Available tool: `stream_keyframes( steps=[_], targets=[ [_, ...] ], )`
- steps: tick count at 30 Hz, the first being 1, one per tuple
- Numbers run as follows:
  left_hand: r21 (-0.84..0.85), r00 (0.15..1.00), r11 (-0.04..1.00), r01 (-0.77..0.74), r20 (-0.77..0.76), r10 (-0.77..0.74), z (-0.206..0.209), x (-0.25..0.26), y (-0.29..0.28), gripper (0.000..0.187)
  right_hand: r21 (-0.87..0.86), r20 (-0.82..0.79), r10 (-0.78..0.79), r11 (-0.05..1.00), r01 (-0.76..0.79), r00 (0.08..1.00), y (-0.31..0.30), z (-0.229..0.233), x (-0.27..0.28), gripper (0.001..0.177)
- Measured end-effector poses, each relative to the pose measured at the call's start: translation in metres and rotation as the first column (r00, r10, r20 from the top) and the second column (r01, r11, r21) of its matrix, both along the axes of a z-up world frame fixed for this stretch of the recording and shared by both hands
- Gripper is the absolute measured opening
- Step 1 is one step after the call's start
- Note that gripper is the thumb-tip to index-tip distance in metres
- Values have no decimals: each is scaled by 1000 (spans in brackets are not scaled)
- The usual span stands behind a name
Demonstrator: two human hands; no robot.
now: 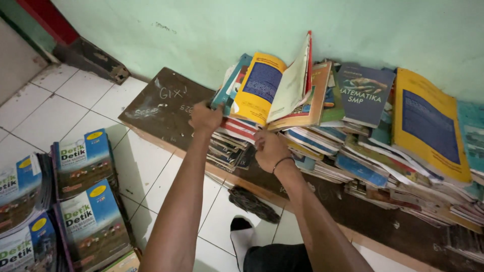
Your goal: Sorting and stacking various books from a large pile onto the floor.
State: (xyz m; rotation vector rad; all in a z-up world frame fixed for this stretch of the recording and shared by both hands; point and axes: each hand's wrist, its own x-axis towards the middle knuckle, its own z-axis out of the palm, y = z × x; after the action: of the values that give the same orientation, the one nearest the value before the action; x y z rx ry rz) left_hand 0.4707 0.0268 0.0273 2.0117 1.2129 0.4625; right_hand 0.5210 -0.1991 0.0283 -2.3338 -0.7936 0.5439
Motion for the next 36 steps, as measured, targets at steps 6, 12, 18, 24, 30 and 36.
stream_keyframes(
  steps=[6,12,18,24,30,36],
  targets=[
    [158,996,984,84,-33,-79,0,14,-5,46,11,-9,11,1000,-11,1000,5,-6,-1,46],
    [62,980,980,190,-68,-186,5,27,-6,39,48,-4,-5,999,5,1000,9,11,-12,39],
    [-75,976,980,185,-103,-192,-5,50,2,60,137,2,-8,991,7,1000,15,20,-18,43],
    [-79,986,986,147,-69,-153,29,45,-27,52,169,-6,-29,985,30,1000,13,32,-24,42],
    [-116,989,982,149,8,-149,49,38,-32,47,216,11,-56,975,53,998,15,28,-25,44],
    [-248,986,961,125,141,-92,49,34,-30,47,163,76,-73,985,60,994,20,12,-14,41]
  ],
)
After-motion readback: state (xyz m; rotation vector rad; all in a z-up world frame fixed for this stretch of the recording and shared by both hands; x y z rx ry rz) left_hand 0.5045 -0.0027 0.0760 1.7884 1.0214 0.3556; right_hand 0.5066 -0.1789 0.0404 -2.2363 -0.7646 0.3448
